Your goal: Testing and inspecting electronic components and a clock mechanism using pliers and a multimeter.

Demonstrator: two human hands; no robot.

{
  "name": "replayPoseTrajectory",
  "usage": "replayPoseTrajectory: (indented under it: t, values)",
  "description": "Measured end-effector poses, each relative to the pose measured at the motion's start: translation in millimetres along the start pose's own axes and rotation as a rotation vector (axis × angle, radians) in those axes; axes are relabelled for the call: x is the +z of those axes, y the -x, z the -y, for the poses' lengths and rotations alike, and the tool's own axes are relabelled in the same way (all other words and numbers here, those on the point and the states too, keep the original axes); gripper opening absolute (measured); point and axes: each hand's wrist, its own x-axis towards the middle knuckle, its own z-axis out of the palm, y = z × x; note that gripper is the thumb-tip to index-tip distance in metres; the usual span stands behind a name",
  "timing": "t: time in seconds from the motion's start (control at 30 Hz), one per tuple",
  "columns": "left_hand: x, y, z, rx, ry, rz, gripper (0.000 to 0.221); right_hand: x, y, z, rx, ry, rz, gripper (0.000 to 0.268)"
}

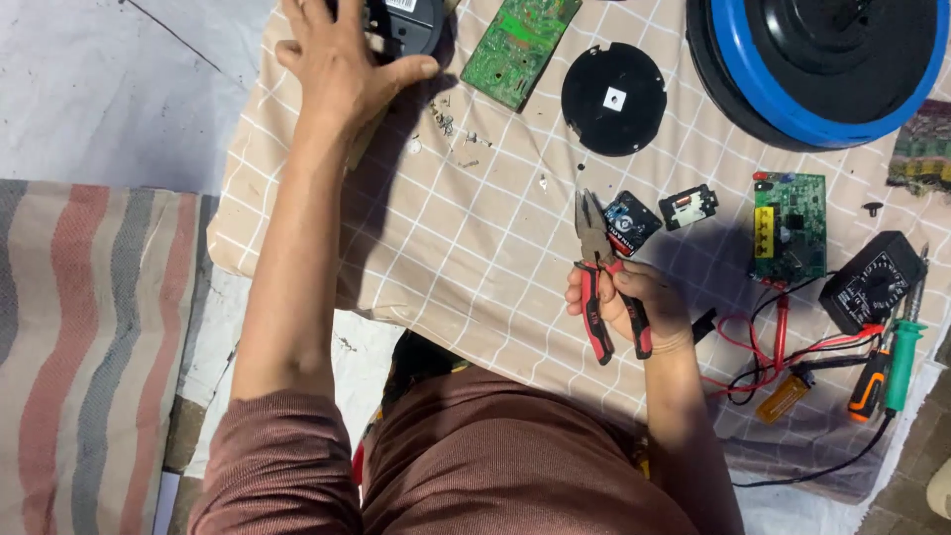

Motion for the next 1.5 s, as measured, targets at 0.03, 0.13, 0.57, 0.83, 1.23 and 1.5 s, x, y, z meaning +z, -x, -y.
replayPoseTrajectory:
  t: [0.03,0.13,0.57,0.83,1.23,1.5]
  values:
    - [-5.0,12.0,-5.2,0.005,-0.002,0.004,0.111,0.2,-0.7,-0.1,-0.003,-0.006,-0.003,0.032]
    - [-12.3,51.1,-19.2,0.161,0.132,-0.33,0.074,-2.2,-0.5,-2.6,-0.018,-0.031,-0.031,0.028]
    - [49.9,228.6,-107.3,0.481,0.312,0.046,0.055,43.3,19.9,-14.1,-0.253,-0.09,-0.145,0.034]
    - [55.2,233.3,-102.2,0.566,0.198,-0.025,0.05,51.0,75.2,-39.4,-0.306,0.035,-0.211,0.045]
    - [57.3,237.3,-106.5,0.549,0.17,-0.034,0.043,-9.6,59.6,-31.0,-0.937,0.894,-0.858,0.026]
    - [56.1,237.1,-109.3,0.559,0.179,-0.057,0.043,-41.5,23.3,-20.4,-0.663,1.101,-1.203,0.039]
